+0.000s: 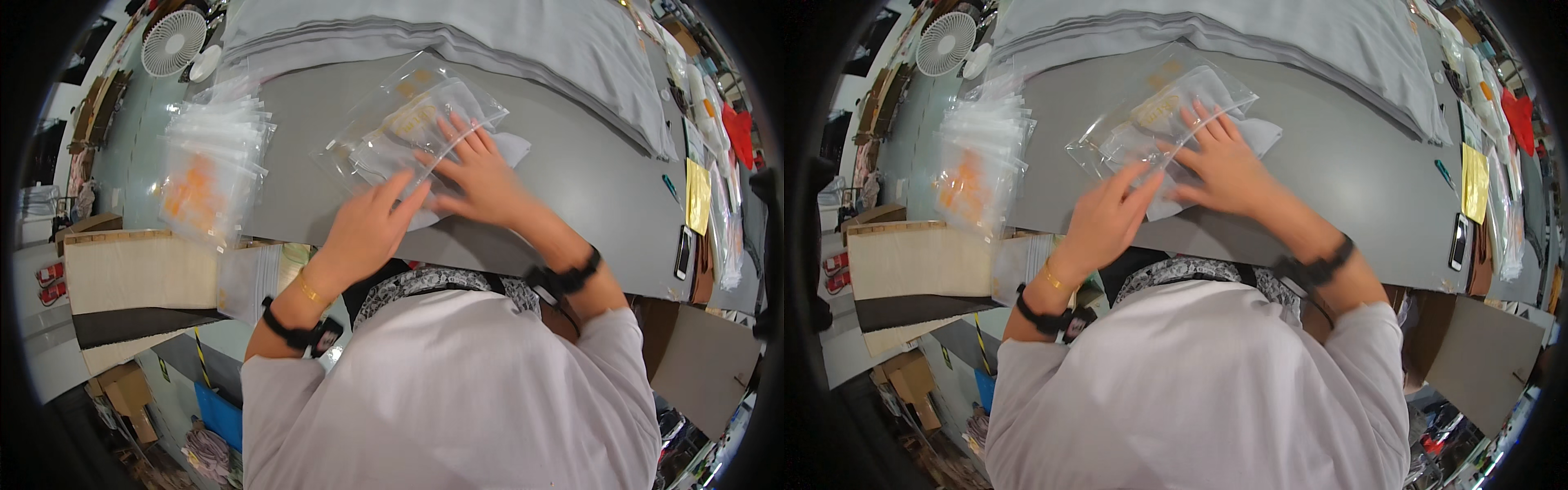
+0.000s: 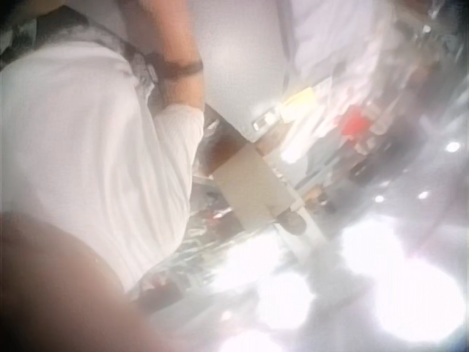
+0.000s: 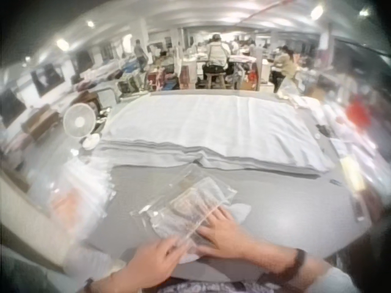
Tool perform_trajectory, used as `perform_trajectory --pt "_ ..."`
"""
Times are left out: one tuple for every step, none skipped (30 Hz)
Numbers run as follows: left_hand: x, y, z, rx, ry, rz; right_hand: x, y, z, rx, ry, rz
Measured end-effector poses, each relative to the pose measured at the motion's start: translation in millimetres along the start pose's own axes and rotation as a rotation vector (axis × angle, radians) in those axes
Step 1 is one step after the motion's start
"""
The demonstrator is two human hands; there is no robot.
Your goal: The person repeatedly folds light gray garments on a table and places each folded item into a clear plastic bag. The person then sets the packaged item aside and repeats the process with the next garment.
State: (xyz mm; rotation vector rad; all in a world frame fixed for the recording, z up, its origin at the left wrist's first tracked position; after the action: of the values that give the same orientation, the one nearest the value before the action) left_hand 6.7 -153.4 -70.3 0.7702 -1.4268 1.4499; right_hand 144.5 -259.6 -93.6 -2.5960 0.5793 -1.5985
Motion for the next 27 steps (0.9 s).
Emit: perform_trajectory --pt "-0.9 13.8 6.1 -0.061 0.052 -0.080 1.6 10.9 2.9 0.065 -0.041 -0.036" --pt "-3.5 25.8 14.1 -0.109 0.112 -0.126 -6.3 19.0 10.0 0.077 -0.056 -0.136" --pt "-4.9 34.3 22.7 -0.187 0.184 -0.096 -20.8 27.2 21.4 0.034 -0.044 -0.296" --pt "-20.5 39.5 32.0 -0.227 0.220 -0.200 -23.8 27.8 27.1 0.093 0.004 -0.195" --pt "-36.1 40.4 45.5 -0.291 0.262 -0.216 -33.2 25.3 34.4 0.109 0.090 -0.153" --pt "-54.8 38.0 55.9 -0.371 0.274 -0.244 -39.8 18.2 37.6 0.175 0.184 -0.061" --pt "-70.8 31.4 52.7 -0.301 0.217 -0.213 -48.2 12.9 45.1 0.103 0.099 -0.058" --pt "-83.8 26.4 48.6 -0.247 0.144 -0.206 -53.8 12.0 46.8 0.060 0.048 -0.057" --pt "-92.8 21.6 43.9 -0.172 0.119 -0.175 -58.2 9.0 46.5 0.015 -0.002 -0.059" --pt "-103.9 18.2 37.2 -0.080 0.095 -0.225 -56.0 6.0 40.9 0.026 -0.044 0.007" --pt "-110.5 15.1 28.0 0.034 0.117 -0.247 -61.5 2.2 39.2 -0.043 -0.033 -0.085" --pt "-114.7 13.2 18.8 0.153 0.138 -0.266 -61.7 -1.9 33.8 -0.054 -0.018 -0.111" --pt "-118.1 12.9 16.0 0.158 0.207 -0.333 -64.9 -5.1 31.3 -0.112 0.019 -0.209" --pt "-112.4 11.0 14.5 0.140 0.201 -0.273 -58.8 -15.2 24.5 -0.050 0.017 -0.121" --pt "-105.6 9.7 11.3 0.132 0.183 -0.216 -59.3 -31.0 23.7 -0.035 0.038 -0.102" --pt "-98.6 9.3 12.1 0.090 0.167 -0.170 -64.5 -43.5 27.7 -0.073 0.065 -0.153" --pt "-94.5 10.6 8.7 0.101 0.156 -0.175 -61.4 -52.6 26.9 0.005 0.084 -0.091" --pt "-90.6 12.1 7.2 0.081 0.144 -0.185 -63.6 -59.2 29.2 0.037 0.112 -0.098" --pt "-86.0 15.7 6.1 0.064 0.132 -0.196 -61.9 -59.8 27.9 0.109 0.108 -0.033" --pt "-82.6 20.0 3.2 0.068 0.172 -0.229 -70.4 -61.4 32.8 0.107 0.144 -0.133" --pt "-79.8 24.7 2.4 0.063 0.212 -0.262 -75.9 -58.2 35.3 0.114 0.172 -0.187" --pt "-82.4 29.1 -2.0 0.089 0.228 -0.356 -82.3 -54.0 40.4 0.094 0.222 -0.276" --pt "-84.4 35.0 -2.8 0.138 0.369 -0.422 -87.4 -49.1 44.3 0.012 0.171 -0.328" --pt "-78.3 33.6 -3.7 0.097 0.354 -0.306 -81.9 -48.6 40.5 0.069 0.185 -0.213" --pt "-76.8 35.4 -3.5 0.081 0.329 -0.280 -78.4 -46.9 35.8 0.090 0.194 -0.137" --pt "-76.7 35.1 0.7 0.014 0.286 -0.245 -73.4 -46.3 31.0 0.122 0.207 -0.063" --pt "-77.3 35.2 1.9 0.007 0.274 -0.221 -69.5 -45.5 26.1 0.136 0.239 -0.022"
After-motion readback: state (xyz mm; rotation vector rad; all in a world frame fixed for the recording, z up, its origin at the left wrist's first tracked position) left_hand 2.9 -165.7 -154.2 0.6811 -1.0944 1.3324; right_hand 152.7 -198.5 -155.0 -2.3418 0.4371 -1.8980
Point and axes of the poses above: each hand's wrist, its own y-axis away from the middle knuckle, its own x-axis out of the back of the hand, z = x × y, the point moved 6 cm from there along -y, towards the middle knuckle, and after that the axes turned 11 degrees about -y, right-handed, at the moved point
